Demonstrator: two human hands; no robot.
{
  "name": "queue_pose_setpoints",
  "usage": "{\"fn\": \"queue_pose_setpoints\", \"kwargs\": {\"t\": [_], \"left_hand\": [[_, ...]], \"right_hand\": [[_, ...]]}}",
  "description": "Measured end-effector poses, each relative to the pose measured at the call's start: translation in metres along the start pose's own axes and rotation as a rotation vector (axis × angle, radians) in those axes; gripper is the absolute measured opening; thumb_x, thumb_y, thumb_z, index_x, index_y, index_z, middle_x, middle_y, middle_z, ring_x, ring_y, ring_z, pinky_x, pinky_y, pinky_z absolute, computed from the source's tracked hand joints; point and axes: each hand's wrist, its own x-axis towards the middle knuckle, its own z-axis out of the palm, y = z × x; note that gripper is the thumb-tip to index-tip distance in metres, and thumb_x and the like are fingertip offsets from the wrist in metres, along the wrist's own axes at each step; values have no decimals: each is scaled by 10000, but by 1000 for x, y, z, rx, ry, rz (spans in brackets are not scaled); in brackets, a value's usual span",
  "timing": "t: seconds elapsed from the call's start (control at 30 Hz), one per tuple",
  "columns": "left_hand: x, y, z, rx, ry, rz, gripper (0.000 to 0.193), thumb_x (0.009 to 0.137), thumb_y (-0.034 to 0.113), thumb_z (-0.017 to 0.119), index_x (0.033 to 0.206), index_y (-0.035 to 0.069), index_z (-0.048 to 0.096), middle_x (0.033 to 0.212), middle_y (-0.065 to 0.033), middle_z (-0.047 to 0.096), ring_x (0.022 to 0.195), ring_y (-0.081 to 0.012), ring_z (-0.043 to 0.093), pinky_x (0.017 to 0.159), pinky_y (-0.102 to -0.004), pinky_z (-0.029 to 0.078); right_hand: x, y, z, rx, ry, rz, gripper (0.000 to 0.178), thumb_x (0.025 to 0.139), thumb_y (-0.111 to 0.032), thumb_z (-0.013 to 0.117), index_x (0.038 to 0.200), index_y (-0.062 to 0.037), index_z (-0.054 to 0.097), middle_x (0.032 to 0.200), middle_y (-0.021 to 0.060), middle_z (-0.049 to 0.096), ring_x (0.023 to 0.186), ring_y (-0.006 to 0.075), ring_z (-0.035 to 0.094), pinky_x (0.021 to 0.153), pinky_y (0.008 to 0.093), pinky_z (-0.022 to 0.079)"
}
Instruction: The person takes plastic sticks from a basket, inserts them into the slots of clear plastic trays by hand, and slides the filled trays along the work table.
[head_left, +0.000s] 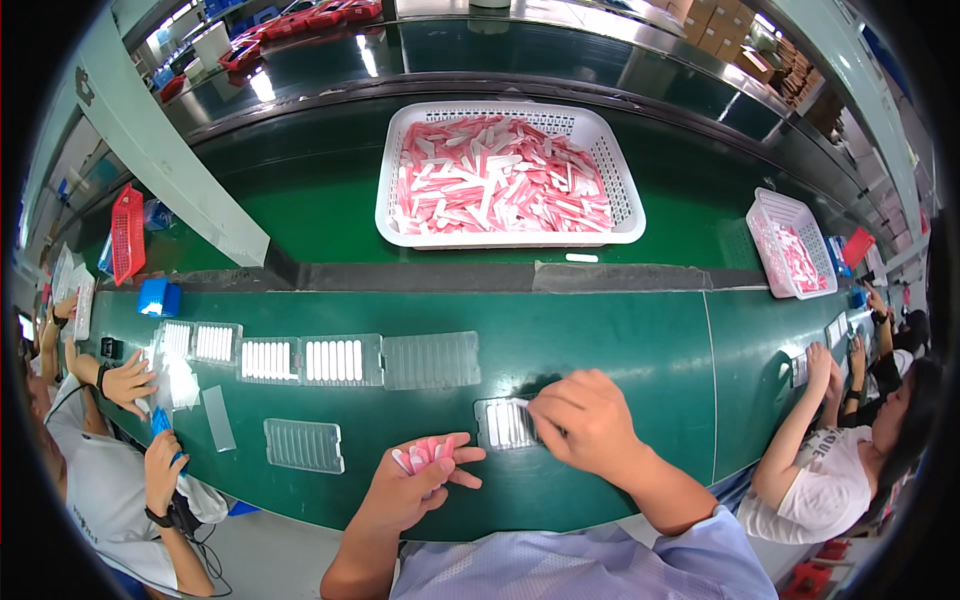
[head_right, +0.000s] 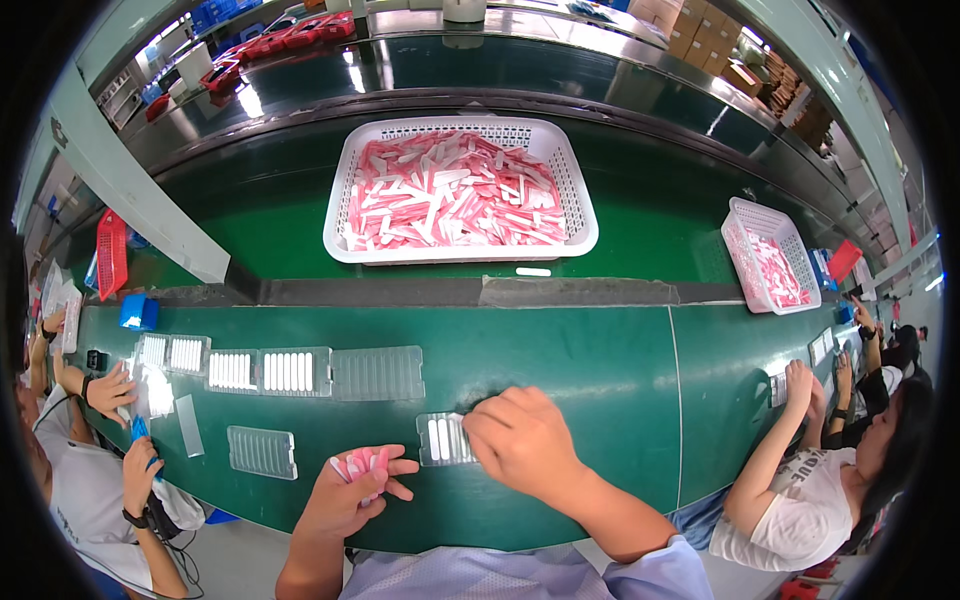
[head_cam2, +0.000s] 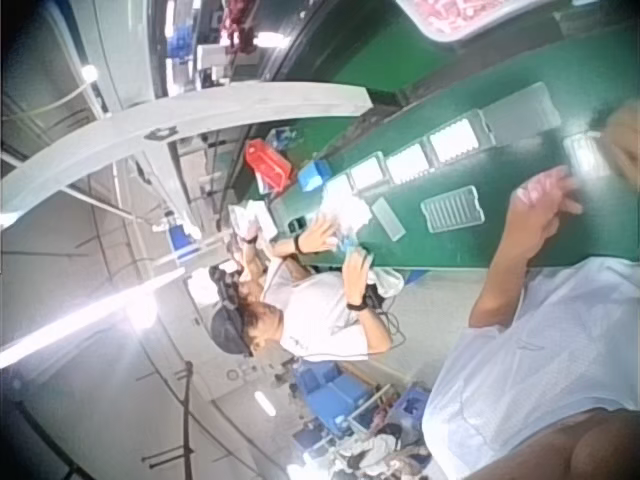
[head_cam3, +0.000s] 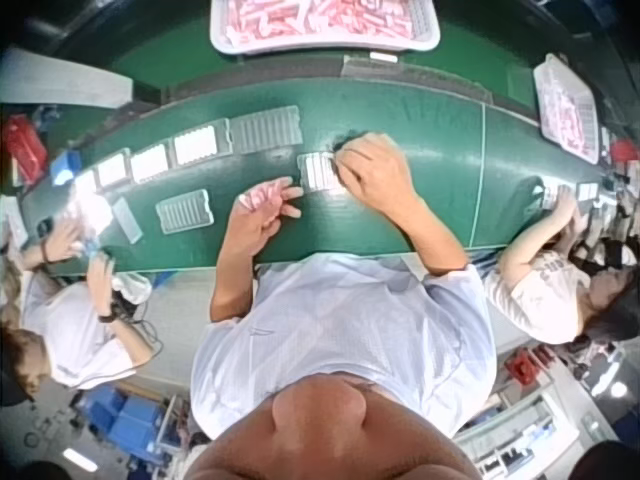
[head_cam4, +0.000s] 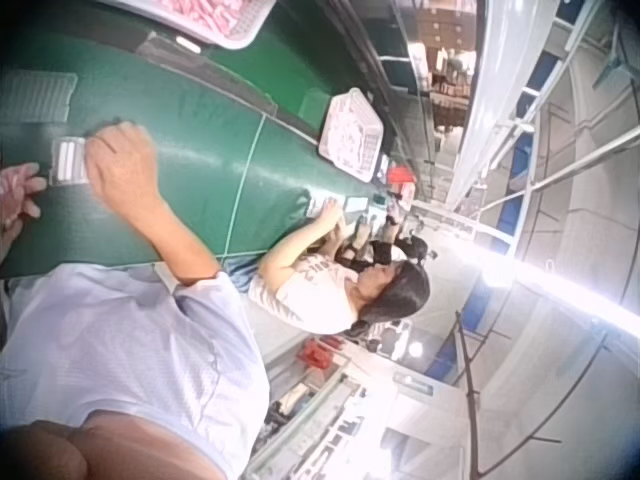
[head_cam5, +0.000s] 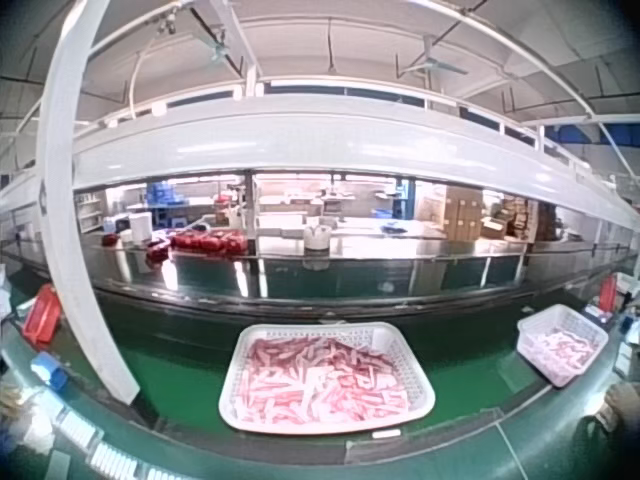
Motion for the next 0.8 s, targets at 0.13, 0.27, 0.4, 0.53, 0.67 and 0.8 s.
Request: {"fn": "queue_pose_setpoints", "kwargs": {"t": [0.13,0.27,0.4,0.53,0.67,0.8], "left_hand": [[1,-1,-1,-47,11,-7,392,1040,94,631,1395,-47,544,1286,-236,683,970,-282,758,462,-195,365],[4,-1,0,-70,1,10,434,1032,95,645,1418,-59,520,1348,-264,640,1024,-280,738,467,-187,358],[2,-2,-1,-90,-13,11,451,1022,81,650,1429,-57,513,1369,-270,626,1035,-274,730,480,-189,367],[1,-3,-2,-96,-34,8,463,1005,55,654,1432,-54,511,1367,-273,628,1025,-272,733,490,-199,368],[1,-4,-4,-92,-37,11,456,999,48,650,1428,-44,524,1365,-273,631,1023,-269,733,489,-206,360],[3,-2,-2,-106,-27,-4,435,1004,53,640,1417,-38,539,1357,-269,638,1012,-272,737,484,-207,353]], "right_hand": [[-12,-2,7,338,-144,268,62,858,-8,754,893,-50,724,763,22,694,612,126,634,548,275,467],[-3,12,1,672,-203,572,26,901,-6,739,907,-29,728,754,-3,693,635,51,614,560,237,450],[3,20,1,1025,-122,644,94,966,-47,719,932,40,718,737,30,693,643,49,612,566,212,459],[5,21,-1,1003,-105,702,106,975,-58,713,934,40,715,741,49,707,642,62,634,560,221,489],[5,20,1,995,-102,729,98,960,-68,725,945,29,720,735,43,713,649,58,636,563,241,505],[9,30,0,684,-171,514,72,916,-60,746,934,2,716,701,41,698,617,83,642,568,267,511]]}}
